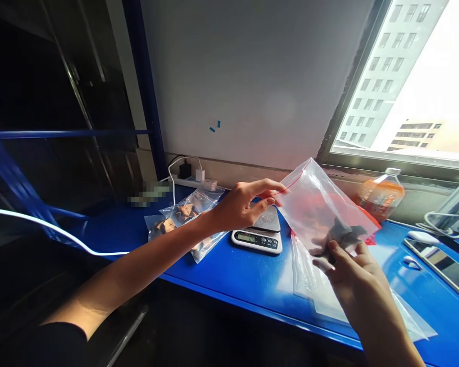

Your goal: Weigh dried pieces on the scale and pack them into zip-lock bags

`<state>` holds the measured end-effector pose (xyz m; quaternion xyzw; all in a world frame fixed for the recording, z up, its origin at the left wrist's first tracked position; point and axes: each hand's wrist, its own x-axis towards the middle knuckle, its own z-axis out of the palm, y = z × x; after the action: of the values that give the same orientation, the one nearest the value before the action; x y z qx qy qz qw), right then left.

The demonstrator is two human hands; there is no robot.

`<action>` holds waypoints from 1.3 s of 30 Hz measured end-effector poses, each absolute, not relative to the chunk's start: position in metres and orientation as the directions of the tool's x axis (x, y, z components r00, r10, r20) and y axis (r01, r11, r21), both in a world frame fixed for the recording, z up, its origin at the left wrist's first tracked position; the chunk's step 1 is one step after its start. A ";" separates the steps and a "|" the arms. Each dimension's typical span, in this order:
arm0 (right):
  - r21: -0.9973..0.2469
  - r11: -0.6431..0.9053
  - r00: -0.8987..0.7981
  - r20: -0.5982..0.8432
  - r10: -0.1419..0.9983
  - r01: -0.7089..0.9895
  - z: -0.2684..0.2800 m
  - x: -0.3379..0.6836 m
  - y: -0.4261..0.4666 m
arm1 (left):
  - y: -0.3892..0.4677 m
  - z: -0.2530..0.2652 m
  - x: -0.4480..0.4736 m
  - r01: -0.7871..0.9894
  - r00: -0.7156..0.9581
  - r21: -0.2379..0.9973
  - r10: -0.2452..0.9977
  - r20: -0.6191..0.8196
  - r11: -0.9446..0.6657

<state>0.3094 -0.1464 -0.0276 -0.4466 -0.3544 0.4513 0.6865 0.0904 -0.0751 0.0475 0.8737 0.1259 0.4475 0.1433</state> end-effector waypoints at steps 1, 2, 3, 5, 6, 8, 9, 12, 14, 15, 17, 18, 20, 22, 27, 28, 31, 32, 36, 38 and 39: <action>-0.933 0.196 0.347 0.084 0.934 -0.302 -0.027 0.311 -0.147 | -0.074 0.047 0.091 0.082 0.577 0.356 0.336 0.745 -0.931; -0.933 0.201 0.355 0.087 0.931 -0.299 -0.026 0.313 -0.148 | -0.073 0.045 0.093 0.075 0.585 0.348 0.324 0.744 -0.934; -0.933 0.209 0.365 0.093 0.926 -0.293 -0.025 0.315 -0.150 | -0.072 0.044 0.095 0.070 0.589 0.339 0.313 0.745 -0.938; -0.929 0.236 0.381 0.116 0.917 -0.284 -0.024 0.320 -0.152 | -0.069 0.041 0.099 0.061 0.598 0.319 0.290 0.747 -0.946; -0.927 0.248 0.383 0.128 0.915 -0.281 -0.024 0.324 -0.152 | -0.068 0.040 0.102 0.059 0.601 0.307 0.279 0.749 -0.950; -0.927 0.254 0.377 0.139 0.916 -0.276 -0.024 0.335 -0.151 | -0.066 0.039 0.106 0.067 0.598 0.270 0.255 0.759 -0.961; -0.931 0.248 0.374 0.137 0.917 -0.267 -0.024 0.341 -0.150 | -0.065 0.039 0.108 0.075 0.596 0.243 0.239 0.766 -0.967; -0.944 0.294 0.467 0.195 0.863 -0.149 -0.025 0.366 -0.142 | -0.063 0.041 0.106 0.102 0.591 0.149 0.180 0.786 -0.984; -0.932 0.360 0.610 0.312 0.728 0.046 -0.026 0.387 -0.137 | -0.060 0.041 0.099 0.132 0.599 0.117 0.173 0.782 -0.984; -0.919 0.350 0.673 0.376 0.637 0.183 -0.027 0.397 -0.135 | -0.058 0.040 0.094 0.161 0.605 0.118 0.192 0.773 -0.980; -0.871 0.172 0.728 0.481 0.489 0.459 -0.030 0.418 -0.133 | -0.054 0.037 0.081 0.244 0.613 0.137 0.263 0.745 -0.960; -0.819 0.035 0.720 0.523 0.457 0.573 -0.031 0.428 -0.131 | -0.052 0.035 0.074 0.292 0.609 0.152 0.306 0.732 -0.944; -0.661 -0.186 0.653 0.584 0.482 0.727 -0.034 0.444 -0.128 | -0.047 0.030 0.061 0.385 0.576 0.192 0.398 0.714 -0.902; -0.490 -0.248 0.536 0.629 0.563 0.836 -0.036 0.455 -0.120 | -0.040 0.024 0.049 0.460 0.525 0.243 0.482 0.702 -0.854; -0.110 -0.201 0.218 0.719 0.660 0.973 -0.027 0.457 -0.089 | -0.025 0.012 0.031 0.549 0.436 0.311 0.583 0.685 -0.776; -0.056 -0.214 0.189 0.713 0.676 0.975 -0.023 0.455 -0.083 | -0.022 0.009 0.028 0.553 0.428 0.322 0.593 0.682 -0.768; 0.052 -0.251 0.159 0.649 0.744 0.967 -0.008 0.447 -0.065 | -0.017 0.004 0.024 0.561 0.394 0.361 0.623 0.675 -0.745; 0.076 -0.252 0.152 0.622 0.768 0.965 -0.002 0.444 -0.060 | -0.016 0.002 0.023 0.562 0.382 0.373 0.631 0.675 -0.738; 0.145 -0.244 0.135 0.522 0.842 0.959 0.017 0.433 -0.042 | -0.013 -0.003 0.020 0.560 0.361 0.385 0.634 0.684 -0.734; 0.162 -0.250 0.141 0.491 0.860 0.955 0.024 0.429 -0.033 | -0.012 -0.004 0.018 0.558 0.363 0.373 0.623 0.693 -0.741; 0.169 -0.249 0.141 0.480 0.866 0.954 0.027 0.427 -0.029 | -0.012 -0.005 0.018 0.556 0.365 0.369 0.617 0.697 -0.745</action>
<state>0.4270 -0.0295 0.0275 -0.7502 -0.6063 -0.2487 0.0884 0.0177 -0.0120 -0.0047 0.8253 0.3552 0.4376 0.0350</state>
